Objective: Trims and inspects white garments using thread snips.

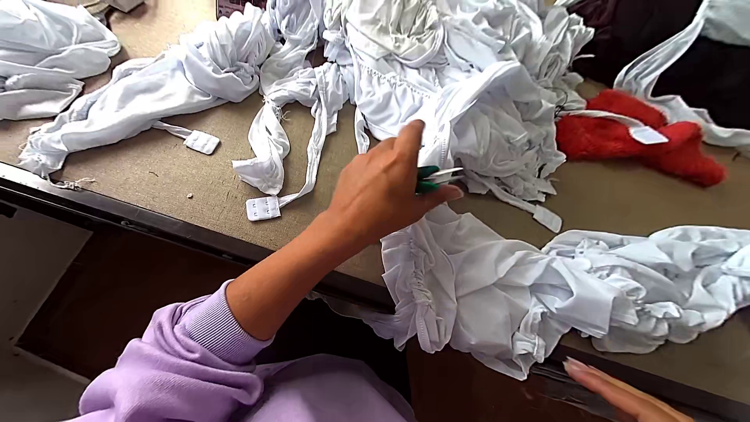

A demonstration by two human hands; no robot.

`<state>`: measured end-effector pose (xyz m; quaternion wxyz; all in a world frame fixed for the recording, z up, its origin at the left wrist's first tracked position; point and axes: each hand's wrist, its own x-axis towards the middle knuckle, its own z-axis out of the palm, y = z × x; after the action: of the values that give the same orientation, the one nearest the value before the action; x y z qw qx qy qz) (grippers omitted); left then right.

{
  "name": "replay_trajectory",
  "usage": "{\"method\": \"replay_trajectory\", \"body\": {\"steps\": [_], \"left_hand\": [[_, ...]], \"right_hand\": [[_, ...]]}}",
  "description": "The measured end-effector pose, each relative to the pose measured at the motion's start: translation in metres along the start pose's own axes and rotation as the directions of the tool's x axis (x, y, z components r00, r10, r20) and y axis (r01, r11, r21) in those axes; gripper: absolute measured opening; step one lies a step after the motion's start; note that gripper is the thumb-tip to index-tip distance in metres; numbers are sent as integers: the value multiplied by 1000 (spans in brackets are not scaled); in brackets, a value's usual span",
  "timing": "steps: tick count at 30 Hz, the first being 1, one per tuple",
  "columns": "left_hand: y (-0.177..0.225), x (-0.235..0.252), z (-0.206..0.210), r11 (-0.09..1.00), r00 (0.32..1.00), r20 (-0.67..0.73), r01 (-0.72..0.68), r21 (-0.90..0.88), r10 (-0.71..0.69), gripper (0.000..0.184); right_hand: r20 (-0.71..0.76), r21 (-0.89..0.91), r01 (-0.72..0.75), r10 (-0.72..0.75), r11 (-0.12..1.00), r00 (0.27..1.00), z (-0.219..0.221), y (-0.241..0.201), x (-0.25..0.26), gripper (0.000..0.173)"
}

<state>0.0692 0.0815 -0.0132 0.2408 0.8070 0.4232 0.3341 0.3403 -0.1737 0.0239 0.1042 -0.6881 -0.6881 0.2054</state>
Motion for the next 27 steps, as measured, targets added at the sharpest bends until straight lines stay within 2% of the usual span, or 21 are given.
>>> {"method": "replay_trajectory", "body": {"steps": [1, 2, 4, 6, 8, 10, 12, 15, 17, 20, 24, 27], "left_hand": [[4, 5, 10, 999, 999, 11, -53, 4, 53, 48], [9, 4, 20, 987, 987, -5, -159, 19, 160, 29], [18, -14, 34, 892, 890, -62, -450, 40, 452, 7], [24, -44, 41, 775, 769, -95, -631, 46, 632, 11], [20, -72, 45, 709, 703, -102, -702, 60, 704, 13], [12, -93, 46, 700, 693, -105, -710, 77, 714, 14], [6, -107, 43, 720, 712, -105, -690, 77, 694, 14], [-3, -117, 34, 777, 773, -77, -626, 63, 630, 13], [-7, -119, 29, 828, 828, -33, -557, 60, 559, 9], [-6, -115, 24, 870, 870, 5, -492, -19, 492, 20], [5, -101, 24, 881, 901, -111, -433, -190, 419, 25], [15, -89, 23, 891, 916, -150, -398, -217, 372, 35]], "right_hand": [[-123, 135, 118, -101, 984, 987, 4, -6, 13, 50], [-244, 255, 205, -142, 945, 959, 8, -14, 28, 42], [-402, 420, 266, -85, 868, 912, 13, -31, 62, 33], [-413, 537, 248, -5, 806, 911, 22, -38, 91, 47], [-369, 634, 210, 53, 744, 928, 40, -44, 113, 66], [-358, 627, 162, 97, 762, 929, 57, -50, 128, 78], [-372, 534, 108, 119, 839, 921, 69, -50, 133, 83], [-360, 469, 134, 51, 873, 932, 77, -40, 130, 65], [-348, 518, 166, 29, 839, 937, 80, -36, 126, 54], [-389, 593, 221, 35, 774, 921, 82, -39, 120, 48], [-430, 700, 329, 6, 633, 903, 76, -50, 115, 41], [-467, 670, 402, -66, 625, 882, 72, -54, 113, 40]]}}
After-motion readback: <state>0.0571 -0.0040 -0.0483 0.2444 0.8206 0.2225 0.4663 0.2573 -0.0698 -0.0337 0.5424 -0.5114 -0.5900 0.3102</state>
